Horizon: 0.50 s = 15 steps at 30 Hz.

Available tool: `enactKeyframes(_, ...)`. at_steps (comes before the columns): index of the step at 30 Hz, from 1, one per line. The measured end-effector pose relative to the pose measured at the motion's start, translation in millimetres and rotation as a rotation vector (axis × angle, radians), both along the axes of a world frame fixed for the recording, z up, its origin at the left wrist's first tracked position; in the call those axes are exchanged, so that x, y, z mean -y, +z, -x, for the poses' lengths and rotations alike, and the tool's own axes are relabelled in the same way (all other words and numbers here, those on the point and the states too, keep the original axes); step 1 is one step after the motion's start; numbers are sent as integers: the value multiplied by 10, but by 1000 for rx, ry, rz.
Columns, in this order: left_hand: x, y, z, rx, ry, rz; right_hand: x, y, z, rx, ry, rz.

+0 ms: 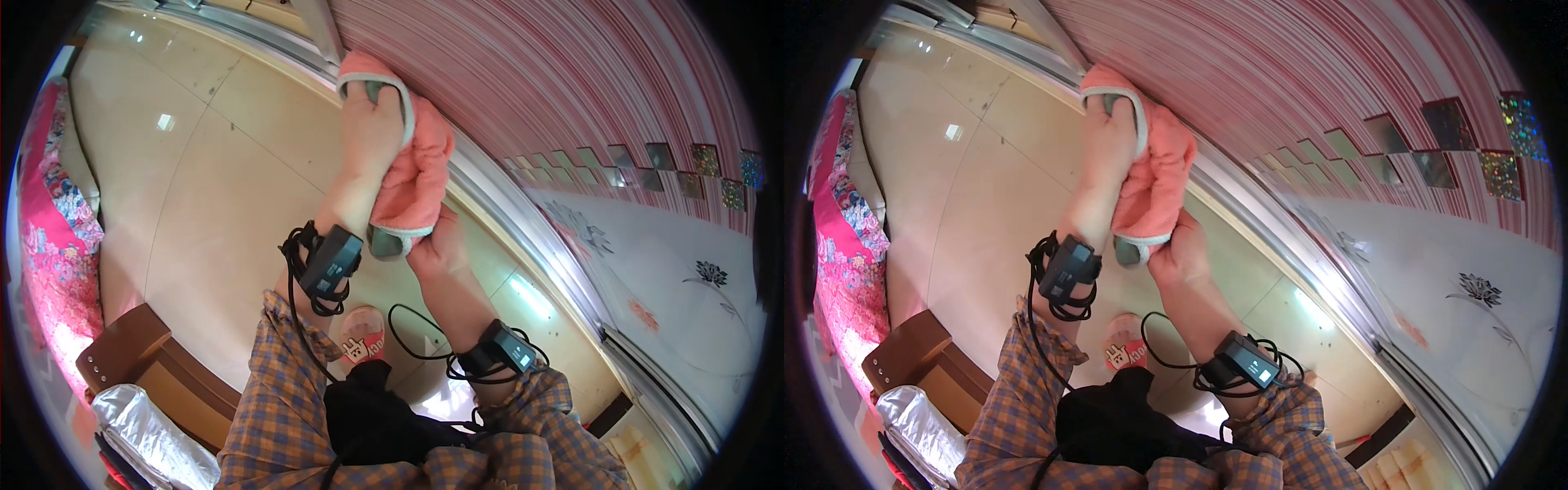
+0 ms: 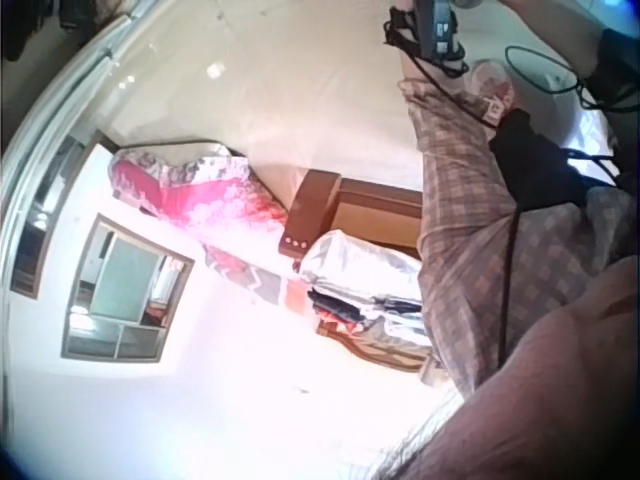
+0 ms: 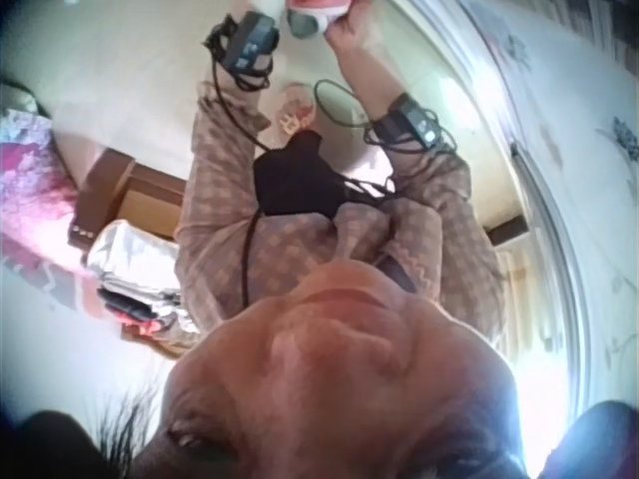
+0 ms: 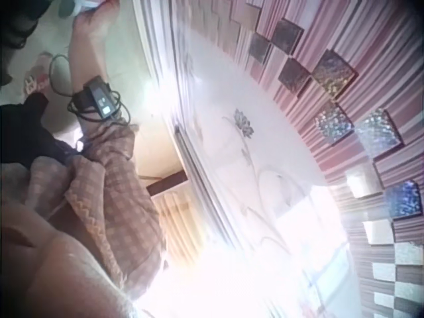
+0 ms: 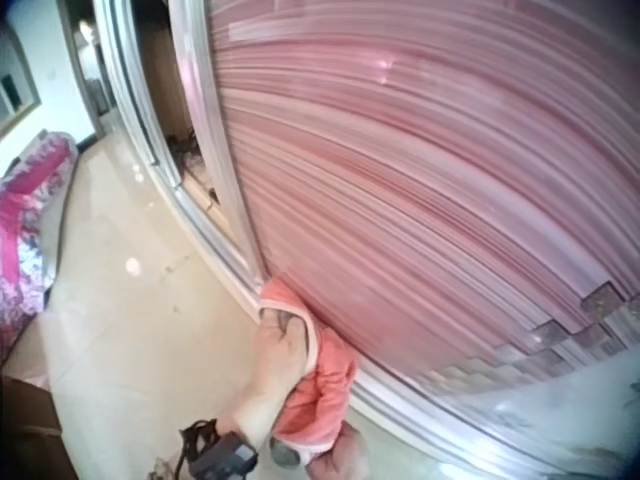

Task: Clean the sliding tracks of a wardrobe or cabinet using a cloth.

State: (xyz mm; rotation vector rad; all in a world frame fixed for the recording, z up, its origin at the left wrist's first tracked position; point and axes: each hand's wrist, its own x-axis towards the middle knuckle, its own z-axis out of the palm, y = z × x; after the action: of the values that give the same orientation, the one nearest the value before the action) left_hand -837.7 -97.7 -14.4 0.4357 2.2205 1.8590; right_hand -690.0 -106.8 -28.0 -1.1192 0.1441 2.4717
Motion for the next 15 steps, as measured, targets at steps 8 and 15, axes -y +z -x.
enactKeyframes(8,-26,-28,-977,-138,-211,162,64,-112,-670,69,-55,-22)
enactKeyframes(15,-12,147,-1597,-112,-406,191,50,-35,-1254,-55,-77,-90)
